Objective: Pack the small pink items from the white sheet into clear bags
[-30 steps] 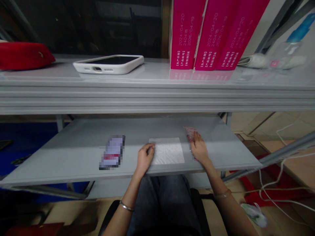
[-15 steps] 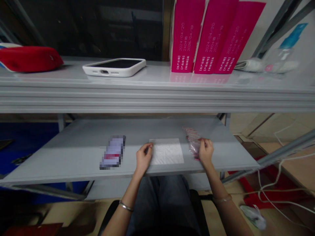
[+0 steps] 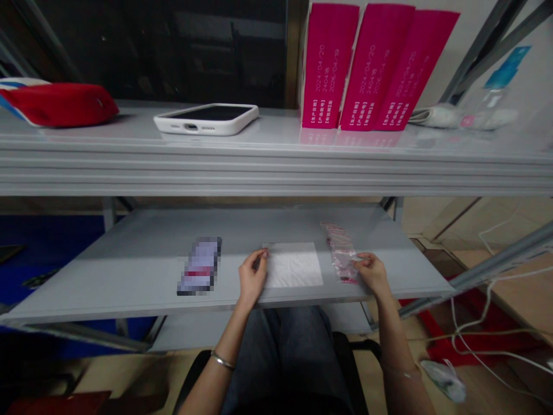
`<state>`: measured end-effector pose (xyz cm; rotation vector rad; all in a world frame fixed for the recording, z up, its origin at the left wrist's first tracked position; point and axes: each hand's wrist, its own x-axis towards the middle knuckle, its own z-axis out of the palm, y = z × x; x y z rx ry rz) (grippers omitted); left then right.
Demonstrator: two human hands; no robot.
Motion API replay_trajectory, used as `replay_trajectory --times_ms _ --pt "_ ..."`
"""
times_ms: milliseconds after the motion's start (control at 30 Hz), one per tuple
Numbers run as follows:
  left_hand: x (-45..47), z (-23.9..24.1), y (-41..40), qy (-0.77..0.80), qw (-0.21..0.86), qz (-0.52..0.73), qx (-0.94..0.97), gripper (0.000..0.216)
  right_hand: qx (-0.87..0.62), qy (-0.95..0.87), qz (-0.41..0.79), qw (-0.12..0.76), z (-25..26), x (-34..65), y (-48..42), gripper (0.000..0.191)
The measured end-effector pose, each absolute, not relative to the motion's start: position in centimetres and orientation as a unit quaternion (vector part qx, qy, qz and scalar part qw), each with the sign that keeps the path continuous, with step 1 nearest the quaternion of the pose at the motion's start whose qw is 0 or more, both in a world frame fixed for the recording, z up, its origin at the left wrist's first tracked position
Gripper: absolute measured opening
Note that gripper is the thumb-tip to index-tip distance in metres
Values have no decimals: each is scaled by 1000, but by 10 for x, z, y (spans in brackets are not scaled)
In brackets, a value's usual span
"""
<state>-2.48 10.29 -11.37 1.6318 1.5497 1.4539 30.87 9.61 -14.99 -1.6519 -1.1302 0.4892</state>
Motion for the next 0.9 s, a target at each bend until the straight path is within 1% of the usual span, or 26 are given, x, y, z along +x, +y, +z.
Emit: replay_trajectory --times_ms 100,200,300,400,500,633,767,900 --pt "-25 -113 103 562 229 530 592 27 -655 -444 246 559 -144 305 89 37" --pt "-21 -110 99 553 237 524 602 25 -632 -453 256 574 -129 300 79 34" --pt "-10 -100 88 526 291 489 632 24 -604 -509 295 537 -107 286 64 30" --pt "4 -83 74 475 373 441 663 26 -540 -579 390 471 -86 260 51 30" --pt "12 -64 62 411 441 370 707 25 -476 -624 449 427 -73 233 45 28" --pt "8 -48 53 358 513 275 730 34 -442 -626 490 416 -69 207 45 27" --pt "0 -41 47 350 561 273 699 36 -410 -632 517 406 -67 193 47 28" --pt "-4 -40 43 355 615 262 654 29 -392 -621 549 399 -64 184 46 27"
